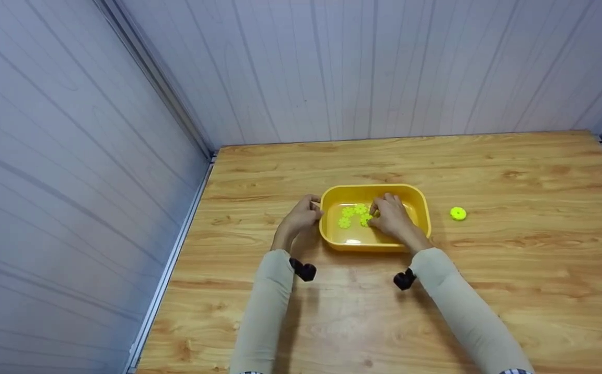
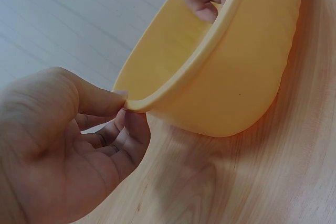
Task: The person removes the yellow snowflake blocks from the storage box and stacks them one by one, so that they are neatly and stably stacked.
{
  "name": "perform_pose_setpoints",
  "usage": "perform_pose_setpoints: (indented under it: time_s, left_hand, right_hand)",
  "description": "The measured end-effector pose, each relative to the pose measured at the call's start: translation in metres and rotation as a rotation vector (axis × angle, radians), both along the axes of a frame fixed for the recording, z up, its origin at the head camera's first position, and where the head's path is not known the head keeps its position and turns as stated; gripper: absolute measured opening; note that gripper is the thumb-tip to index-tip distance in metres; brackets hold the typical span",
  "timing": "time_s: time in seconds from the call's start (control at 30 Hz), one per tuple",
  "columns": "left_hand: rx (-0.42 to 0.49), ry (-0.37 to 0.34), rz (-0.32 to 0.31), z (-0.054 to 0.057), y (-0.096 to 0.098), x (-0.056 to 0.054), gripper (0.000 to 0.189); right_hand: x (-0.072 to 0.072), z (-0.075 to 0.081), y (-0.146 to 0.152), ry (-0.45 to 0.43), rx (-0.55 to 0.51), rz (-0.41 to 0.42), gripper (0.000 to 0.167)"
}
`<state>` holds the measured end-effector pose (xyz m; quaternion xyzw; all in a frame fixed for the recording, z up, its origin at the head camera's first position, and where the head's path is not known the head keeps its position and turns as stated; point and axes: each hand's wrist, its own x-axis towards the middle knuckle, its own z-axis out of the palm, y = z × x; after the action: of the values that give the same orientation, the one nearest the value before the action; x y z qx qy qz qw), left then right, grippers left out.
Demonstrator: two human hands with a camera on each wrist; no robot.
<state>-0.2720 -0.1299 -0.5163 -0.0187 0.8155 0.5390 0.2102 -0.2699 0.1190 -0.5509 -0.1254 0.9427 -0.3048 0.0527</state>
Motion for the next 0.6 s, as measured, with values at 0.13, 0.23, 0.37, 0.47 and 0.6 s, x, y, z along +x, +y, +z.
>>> perform_pose_setpoints:
  time_s: [0.13, 0.23, 0.37, 0.47, 0.6]
  left_hand:
    - [-0.007, -0.005, 0.004, 0.0008, 0.0001, 0.0001, 0.035]
    - [-0.008, -0.009, 0.009, 0.0006, 0.0003, 0.0007, 0.035]
    - [-0.001, -0.005, 0.010, -0.0004, 0.0008, 0.0009, 0.037]
    - [0.011, 0.003, 0.007, -0.0016, 0.0012, 0.0005, 0.038]
    - [0.006, 0.005, 0.008, -0.0024, 0.0013, -0.0005, 0.038]
  right_hand:
    - [-0.0001, 0.0019, 0.0021, -0.017, -0.047, -0.005, 0.015]
    - [0.0005, 0.0032, 0.0035, -0.054, -0.089, -0.002, 0.013]
    - [0.0017, 0.0054, 0.0055, -0.078, -0.128, 0.003, 0.013]
    - [0.0019, 0.0068, 0.0071, -0.083, -0.157, 0.000, 0.014]
    - [0.0016, 0.0085, 0.0098, -0.099, -0.184, -0.007, 0.014]
